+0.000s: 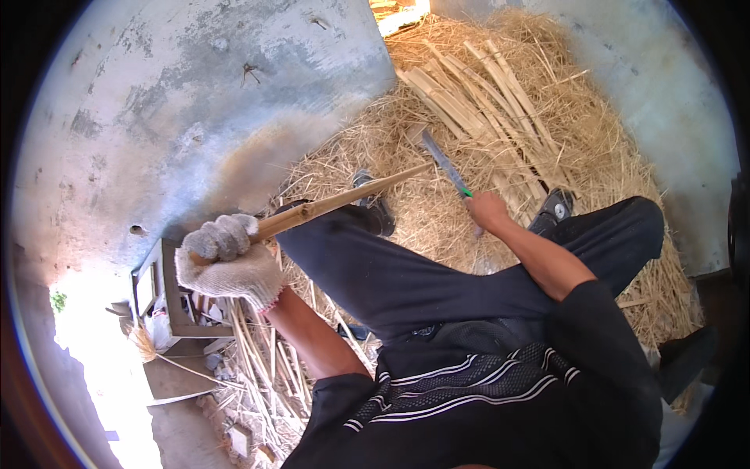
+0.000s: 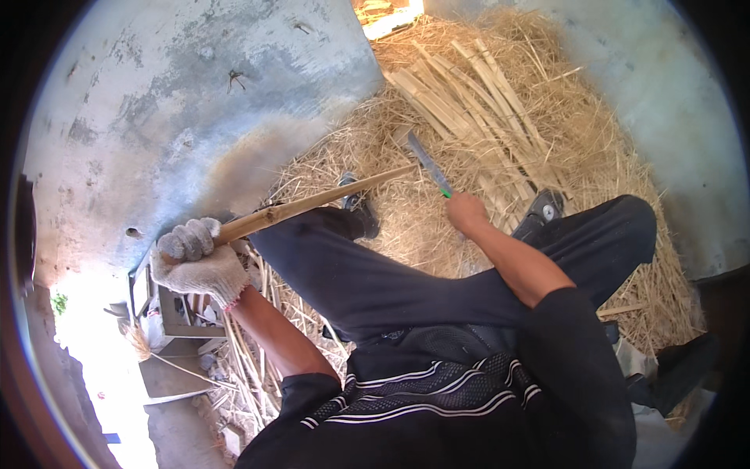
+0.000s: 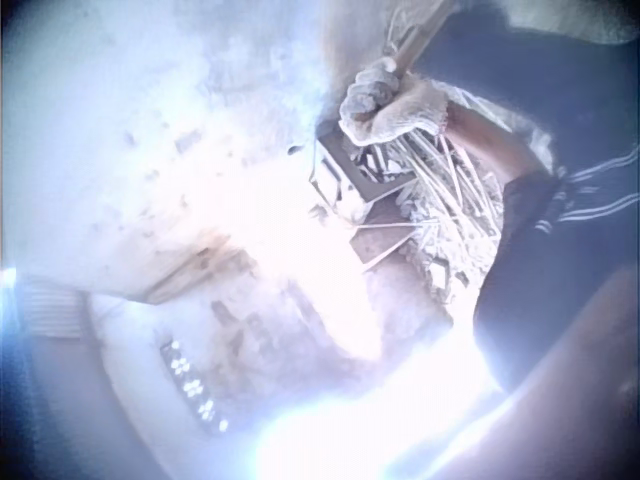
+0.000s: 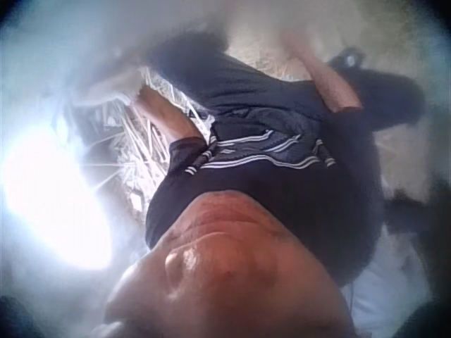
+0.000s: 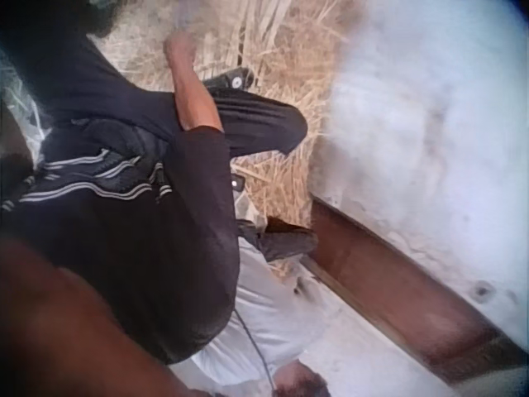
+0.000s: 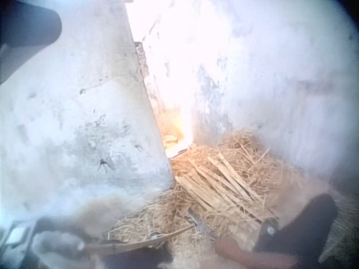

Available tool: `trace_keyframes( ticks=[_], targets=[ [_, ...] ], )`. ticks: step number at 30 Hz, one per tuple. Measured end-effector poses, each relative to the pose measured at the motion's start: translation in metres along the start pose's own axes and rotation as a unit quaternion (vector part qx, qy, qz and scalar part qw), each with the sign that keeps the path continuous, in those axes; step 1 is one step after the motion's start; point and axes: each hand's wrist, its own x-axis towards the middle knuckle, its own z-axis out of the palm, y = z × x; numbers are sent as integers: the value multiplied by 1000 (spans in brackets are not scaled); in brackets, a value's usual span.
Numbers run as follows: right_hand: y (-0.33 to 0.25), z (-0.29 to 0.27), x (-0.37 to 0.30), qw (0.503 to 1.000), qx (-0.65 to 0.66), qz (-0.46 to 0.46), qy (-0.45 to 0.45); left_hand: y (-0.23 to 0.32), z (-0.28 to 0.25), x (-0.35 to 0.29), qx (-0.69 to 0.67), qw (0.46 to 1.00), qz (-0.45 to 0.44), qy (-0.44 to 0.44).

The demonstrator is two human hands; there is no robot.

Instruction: The person sits on a straw-covered floor and uses a green utility knife to peel the outer layer off a long bamboo stick held in their left hand. They repeatedly scrape the knife along the stick's length to remove the skin, creating a pile of shavings.

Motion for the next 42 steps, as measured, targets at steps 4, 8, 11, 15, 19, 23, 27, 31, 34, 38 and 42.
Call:
trace_keyframes(
  ticks=[4,8,11,15,19,23,27,31,34,38,42],
  targets=[
    [-90,-69,-28,983,136,-126,8,-8,9,6,12,1000,-13,24],
    [-165,-97,-52,940,260,-218,43,-7,14,5,1,999,-32,4],
    [-154,-79,-33,962,244,-124,17,-13,20,2,0,999,-30,-31],
    [-121,-72,-9,972,219,-84,-21,-18,29,2,-12,999,-37,-38],
    [-149,-83,-22,966,218,-139,-1,-19,31,3,1,998,-34,-56],
    [-133,-65,-3,968,229,-97,40,-28,37,7,14,998,-20,-53],
    [-148,-75,-10,966,234,-110,31,-25,29,12,27,999,-19,-43],
    [-100,-16,16,967,155,-171,106,-29,40,11,-5,997,-29,-66],
    [-69,-23,15,984,174,-26,-24,-29,31,13,-5,992,-7,-129],
    [-114,-63,-3,954,293,-69,0,-30,25,14,4,996,-6,-86],
    [-115,-38,10,959,279,-52,-16,-34,27,22,-4,996,-15,-91]
  ],
)
